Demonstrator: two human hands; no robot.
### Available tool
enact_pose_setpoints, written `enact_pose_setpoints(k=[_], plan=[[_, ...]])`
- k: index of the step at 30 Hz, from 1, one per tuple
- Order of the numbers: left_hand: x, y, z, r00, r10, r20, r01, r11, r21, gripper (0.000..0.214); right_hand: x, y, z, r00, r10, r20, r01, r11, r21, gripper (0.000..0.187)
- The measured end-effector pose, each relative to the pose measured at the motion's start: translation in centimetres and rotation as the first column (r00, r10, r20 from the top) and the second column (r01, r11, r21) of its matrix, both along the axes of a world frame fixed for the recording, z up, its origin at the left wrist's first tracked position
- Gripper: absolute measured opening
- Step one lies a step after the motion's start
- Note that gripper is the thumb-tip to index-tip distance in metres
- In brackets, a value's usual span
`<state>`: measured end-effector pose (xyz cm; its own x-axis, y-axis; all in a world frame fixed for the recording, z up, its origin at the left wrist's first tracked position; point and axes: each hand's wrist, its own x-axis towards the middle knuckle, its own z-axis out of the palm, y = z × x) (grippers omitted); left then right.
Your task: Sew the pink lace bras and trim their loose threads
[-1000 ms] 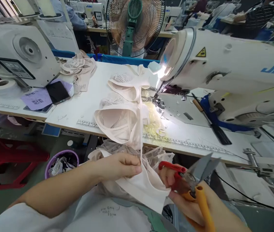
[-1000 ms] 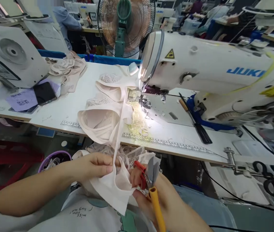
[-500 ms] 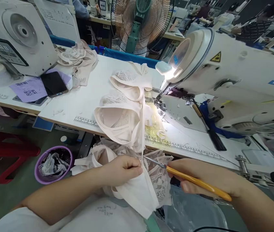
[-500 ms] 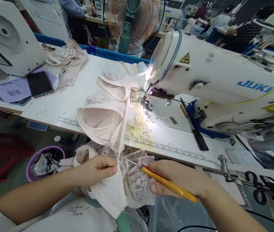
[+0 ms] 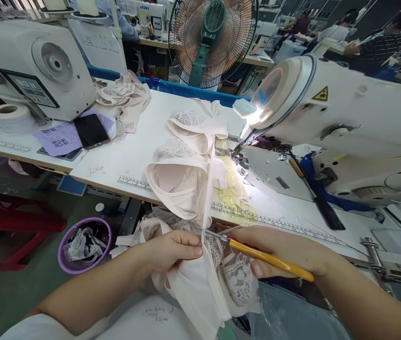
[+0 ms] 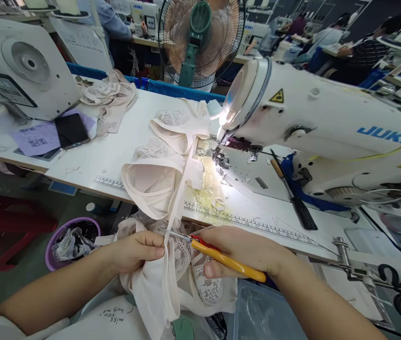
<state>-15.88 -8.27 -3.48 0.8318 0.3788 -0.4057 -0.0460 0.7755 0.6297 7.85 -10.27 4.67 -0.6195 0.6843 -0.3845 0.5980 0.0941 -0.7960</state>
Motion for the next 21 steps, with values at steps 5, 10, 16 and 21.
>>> enact_pose_setpoints(k=[5,10,16,21], plan=[[-0.2,0.2,-0.3,0.999,0.036,0.035,-0.035,0.999,-0.034,0.039,-0.1,0.0,-0.7,0.999,-0.009,0.032,0.008,1.0,0.016,0.046],[-0.4,0.2,-0.3,0.998,0.055,0.021,-0.055,0.998,-0.008,0.039,-0.9,0.1,-0.9,0.99,-0.081,0.112,0.09,0.993,-0.082,0.039],[-1.2,0.6,0.4,0.999,0.021,-0.045,-0.007,0.958,0.287,0.041,-0.7,-0.5,-0.9,0.974,-0.224,0.015,0.225,0.969,-0.098,0.041],[-2.1,0.8,2.6,0.993,0.053,-0.106,0.043,0.674,0.738,0.032,-1.8,-2.8,-2.4,0.867,-0.358,-0.346,0.375,0.927,-0.017,0.055]])
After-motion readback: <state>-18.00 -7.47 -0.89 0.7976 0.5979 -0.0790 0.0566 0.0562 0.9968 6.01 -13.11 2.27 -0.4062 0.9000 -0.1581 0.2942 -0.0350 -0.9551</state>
